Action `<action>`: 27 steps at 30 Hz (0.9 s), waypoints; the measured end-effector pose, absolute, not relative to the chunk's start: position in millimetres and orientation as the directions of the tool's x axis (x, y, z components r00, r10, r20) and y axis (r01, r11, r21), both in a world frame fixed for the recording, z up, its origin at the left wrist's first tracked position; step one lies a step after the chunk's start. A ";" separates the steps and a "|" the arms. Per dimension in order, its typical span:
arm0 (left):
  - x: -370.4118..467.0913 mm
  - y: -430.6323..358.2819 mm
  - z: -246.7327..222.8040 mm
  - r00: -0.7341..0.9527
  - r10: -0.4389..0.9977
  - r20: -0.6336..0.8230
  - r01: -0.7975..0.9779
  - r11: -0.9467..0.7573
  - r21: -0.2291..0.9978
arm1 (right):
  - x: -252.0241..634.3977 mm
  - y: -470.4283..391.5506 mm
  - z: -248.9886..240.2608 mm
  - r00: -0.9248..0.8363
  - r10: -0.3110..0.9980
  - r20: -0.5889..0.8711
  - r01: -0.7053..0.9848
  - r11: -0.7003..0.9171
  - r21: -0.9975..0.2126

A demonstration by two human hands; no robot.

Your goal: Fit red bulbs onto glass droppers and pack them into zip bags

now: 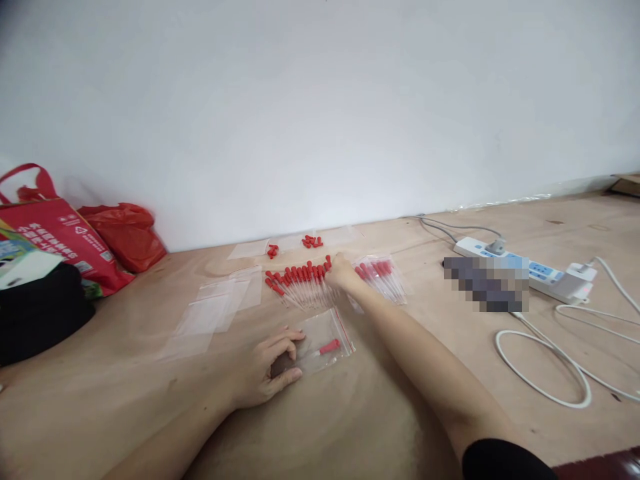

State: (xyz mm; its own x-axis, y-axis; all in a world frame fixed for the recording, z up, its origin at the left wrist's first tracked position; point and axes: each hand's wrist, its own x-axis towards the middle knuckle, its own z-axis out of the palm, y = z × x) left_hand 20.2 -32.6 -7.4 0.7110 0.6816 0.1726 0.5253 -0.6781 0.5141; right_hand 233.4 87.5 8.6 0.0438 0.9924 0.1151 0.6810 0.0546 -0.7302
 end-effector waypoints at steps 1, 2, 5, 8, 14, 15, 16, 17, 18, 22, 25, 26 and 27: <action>20.4 -32.7 -6.7 0.710 0.685 0.167 0.528 -0.674 0.517 | 240.6 81.2 10.1 0.052 0.992 0.117 0.679 0.051 -0.733; 20.6 -32.7 -6.1 0.708 0.687 0.163 0.531 -0.670 0.519 | 248.2 74.1 10.5 0.056 0.992 0.113 0.672 0.047 -0.739; 21.2 -32.3 -4.2 0.704 0.694 0.150 0.535 -0.658 0.530 | 269.8 51.0 4.5 0.023 0.997 0.076 0.509 0.054 -0.859; 21.6 -31.8 -2.5 0.703 0.697 0.141 0.540 -0.653 0.532 | 280.9 29.6 -9.5 0.064 0.996 0.062 0.242 0.045 -0.969; 24.0 -33.1 4.7 0.714 0.693 0.100 0.570 -0.658 0.491 | 265.5 -0.3 -29.7 0.154 0.987 0.045 -0.055 0.054 -0.997; 24.5 -33.3 5.5 0.713 0.695 0.096 0.574 -0.657 0.488 | 261.0 -4.0 -30.7 0.144 0.989 0.026 -0.107 0.042 -0.993; 24.8 -33.5 6.0 0.713 0.695 0.092 0.578 -0.656 0.485 | 257.0 -7.4 -31.3 0.130 0.991 0.004 -0.159 0.025 -0.987; 24.9 -33.5 6.1 0.713 0.696 0.086 0.581 -0.656 0.482 | 253.6 -10.4 -31.5 0.111 0.994 -0.017 -0.207 0.006 -0.978; 24.9 -33.4 5.8 0.714 0.696 0.080 0.585 -0.655 0.479 | 251.0 -12.9 -31.6 0.090 0.995 -0.038 -0.247 -0.015 -0.969; 23.1 -33.0 3.2 0.714 0.697 0.065 0.598 -0.657 0.459 | 249.9 -18.0 -30.9 -0.016 0.996 -0.086 -0.291 -0.087 -0.953; 21.9 -33.3 2.2 0.715 0.696 0.064 0.603 -0.660 0.447 | 255.4 -18.4 -28.9 -0.109 0.991 -0.081 -0.198 -0.101 -0.975; 21.7 -33.4 2.1 0.715 0.697 0.065 0.604 -0.661 0.445 | 257.4 -18.6 -28.0 -0.147 0.985 -0.086 -0.150 -0.108 -0.983; 21.6 -33.5 2.1 0.713 0.698 0.066 0.606 -0.661 0.442 | 259.0 -18.9 -27.1 -0.186 0.978 -0.098 -0.099 -0.118 -0.988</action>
State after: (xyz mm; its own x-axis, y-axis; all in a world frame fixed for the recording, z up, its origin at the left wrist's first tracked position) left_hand 21.6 -33.5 2.1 0.7128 0.6983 0.0661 0.6065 -0.6609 0.4420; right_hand 259.0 -18.9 -27.1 -0.1857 0.9777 -0.0979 -0.0986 -0.1177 -0.9881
